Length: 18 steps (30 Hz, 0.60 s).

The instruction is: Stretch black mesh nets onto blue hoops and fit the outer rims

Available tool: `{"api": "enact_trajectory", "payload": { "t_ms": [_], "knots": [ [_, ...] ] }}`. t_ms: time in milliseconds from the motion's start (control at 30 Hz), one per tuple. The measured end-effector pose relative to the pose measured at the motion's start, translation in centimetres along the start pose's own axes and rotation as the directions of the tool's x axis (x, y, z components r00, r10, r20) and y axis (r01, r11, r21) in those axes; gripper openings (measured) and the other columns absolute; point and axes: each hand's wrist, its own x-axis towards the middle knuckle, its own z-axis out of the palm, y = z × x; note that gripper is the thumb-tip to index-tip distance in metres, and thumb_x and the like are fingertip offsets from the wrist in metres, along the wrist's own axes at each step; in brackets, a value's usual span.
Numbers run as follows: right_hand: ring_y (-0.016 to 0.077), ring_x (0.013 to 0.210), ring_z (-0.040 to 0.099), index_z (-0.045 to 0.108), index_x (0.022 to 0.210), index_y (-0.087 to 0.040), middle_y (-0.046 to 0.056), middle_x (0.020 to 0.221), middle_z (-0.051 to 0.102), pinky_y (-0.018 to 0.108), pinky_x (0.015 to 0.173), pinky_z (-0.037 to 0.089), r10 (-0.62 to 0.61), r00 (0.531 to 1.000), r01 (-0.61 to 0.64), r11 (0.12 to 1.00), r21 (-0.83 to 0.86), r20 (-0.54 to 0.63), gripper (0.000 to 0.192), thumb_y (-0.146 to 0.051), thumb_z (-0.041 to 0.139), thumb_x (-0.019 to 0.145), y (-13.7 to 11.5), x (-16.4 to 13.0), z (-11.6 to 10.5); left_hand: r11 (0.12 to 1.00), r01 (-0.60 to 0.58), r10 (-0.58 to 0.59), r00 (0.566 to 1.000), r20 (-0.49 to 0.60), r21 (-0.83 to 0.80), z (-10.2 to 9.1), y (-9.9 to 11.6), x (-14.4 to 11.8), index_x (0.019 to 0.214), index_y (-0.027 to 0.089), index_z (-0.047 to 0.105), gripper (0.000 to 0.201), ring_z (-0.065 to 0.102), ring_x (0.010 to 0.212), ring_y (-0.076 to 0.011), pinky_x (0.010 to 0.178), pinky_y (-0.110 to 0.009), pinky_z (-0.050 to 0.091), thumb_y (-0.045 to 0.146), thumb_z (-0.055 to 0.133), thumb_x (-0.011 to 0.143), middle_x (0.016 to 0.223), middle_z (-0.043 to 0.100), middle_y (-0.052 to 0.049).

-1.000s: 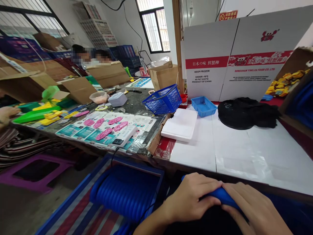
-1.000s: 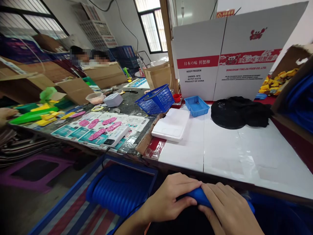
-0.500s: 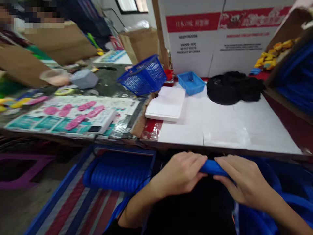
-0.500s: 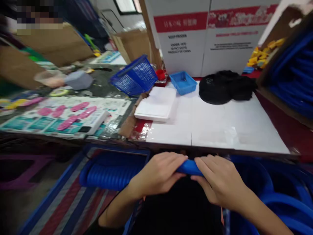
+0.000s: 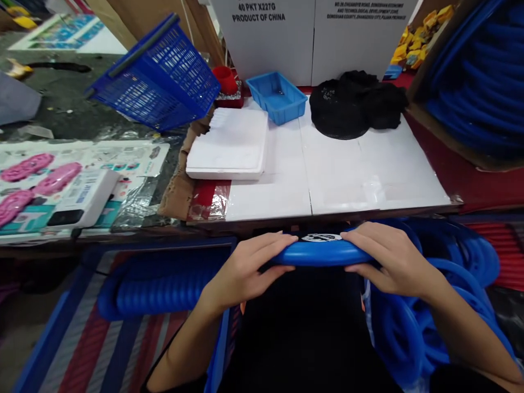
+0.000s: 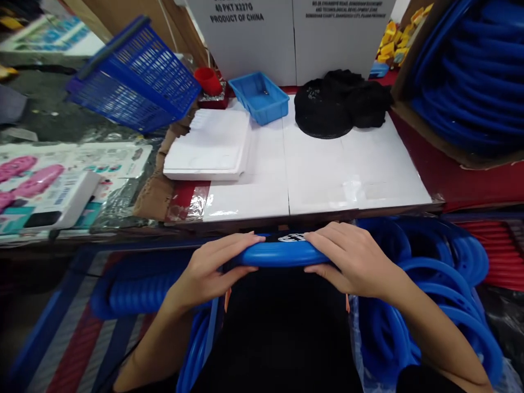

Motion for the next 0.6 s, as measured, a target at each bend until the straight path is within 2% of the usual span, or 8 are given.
{"api": "enact_trajectory", "payload": {
  "t_ms": [100, 200, 300, 433, 533, 600],
  "knots": [
    [0.0273, 0.092, 0.074, 0.060, 0.141, -0.014, 0.014, 0.111, 0.078, 0.042, 0.078, 0.061, 0.009, 1.000, -0.009, 1.000, -0.012, -0.021, 0.045, -0.039, 0.069, 0.106, -0.1, 0.1, 0.3, 1.000, 0.002, -0.001, 0.997, 0.077, -0.007, 0.1, 0.8, 1.2, 0.156, 0.016, 0.057, 0.061, 0.074, 0.129, -0.0298, 0.110, -0.045, 0.064, 0.031, 0.077, 0.101, 0.141, 0.075, -0.017],
    [0.0279, 0.095, 0.074, 0.061, 0.140, -0.014, 0.014, 0.113, 0.079, 0.043, 0.081, 0.061, 0.002, 1.000, -0.002, 1.000, 0.009, -0.019, 0.043, -0.039, 0.069, 0.105, -0.5, 0.2, 1.0, 0.997, -0.074, 0.072, 0.994, 0.081, 0.021, 1.2, 1.9, 2.6, 0.157, 0.013, 0.055, 0.063, 0.076, 0.123, -0.0294, 0.107, -0.045, 0.065, 0.033, 0.077, 0.101, 0.138, 0.076, -0.018],
    [0.0300, 0.101, 0.074, 0.062, 0.140, -0.016, 0.014, 0.118, 0.079, 0.046, 0.087, 0.060, 0.041, 0.998, -0.040, 0.999, 0.006, -0.049, 0.043, -0.036, 0.071, 0.104, -0.9, -0.1, 1.6, 0.994, -0.111, 0.111, 0.994, -0.014, 0.023, 2.8, 2.4, 3.1, 0.149, 0.013, 0.061, 0.051, 0.079, 0.116, -0.0278, 0.101, -0.042, 0.067, 0.025, 0.075, 0.101, 0.130, 0.080, -0.016],
    [0.0297, 0.097, 0.074, 0.064, 0.138, -0.019, 0.014, 0.119, 0.080, 0.046, 0.085, 0.057, 0.103, 0.985, -0.110, 0.993, -0.042, -0.142, 0.039, -0.031, 0.072, 0.102, -1.1, -0.5, 3.0, 0.995, -0.092, 0.096, 0.982, -0.160, 0.028, 4.7, 1.9, 2.6, 0.143, 0.013, 0.067, 0.048, 0.080, 0.110, -0.0297, 0.095, -0.043, 0.067, 0.018, 0.078, 0.096, 0.125, 0.081, -0.017],
    [0.0294, 0.094, 0.074, 0.065, 0.135, -0.017, 0.014, 0.117, 0.081, 0.045, 0.082, 0.057, 0.096, 0.983, -0.108, 0.992, -0.071, -0.155, 0.037, -0.031, 0.073, 0.102, -1.2, -0.2, 3.8, 0.997, -0.076, 0.075, 0.981, -0.181, 0.004, 5.1, 1.4, 2.1, 0.143, 0.013, 0.068, 0.050, 0.080, 0.111, -0.0292, 0.097, -0.043, 0.066, 0.014, 0.079, 0.094, 0.126, 0.081, -0.017],
    [0.0302, 0.095, 0.075, 0.066, 0.136, -0.016, 0.014, 0.116, 0.081, 0.046, 0.083, 0.058, 0.076, 0.984, -0.091, 0.992, -0.090, -0.159, 0.040, -0.034, 0.074, 0.102, -1.2, 0.0, 3.9, 0.998, -0.066, 0.064, 0.985, -0.162, -0.003, 4.7, 1.4, 2.0, 0.143, 0.014, 0.068, 0.052, 0.079, 0.113, -0.0290, 0.098, -0.043, 0.064, 0.015, 0.080, 0.093, 0.128, 0.080, -0.017]
  ]
}}
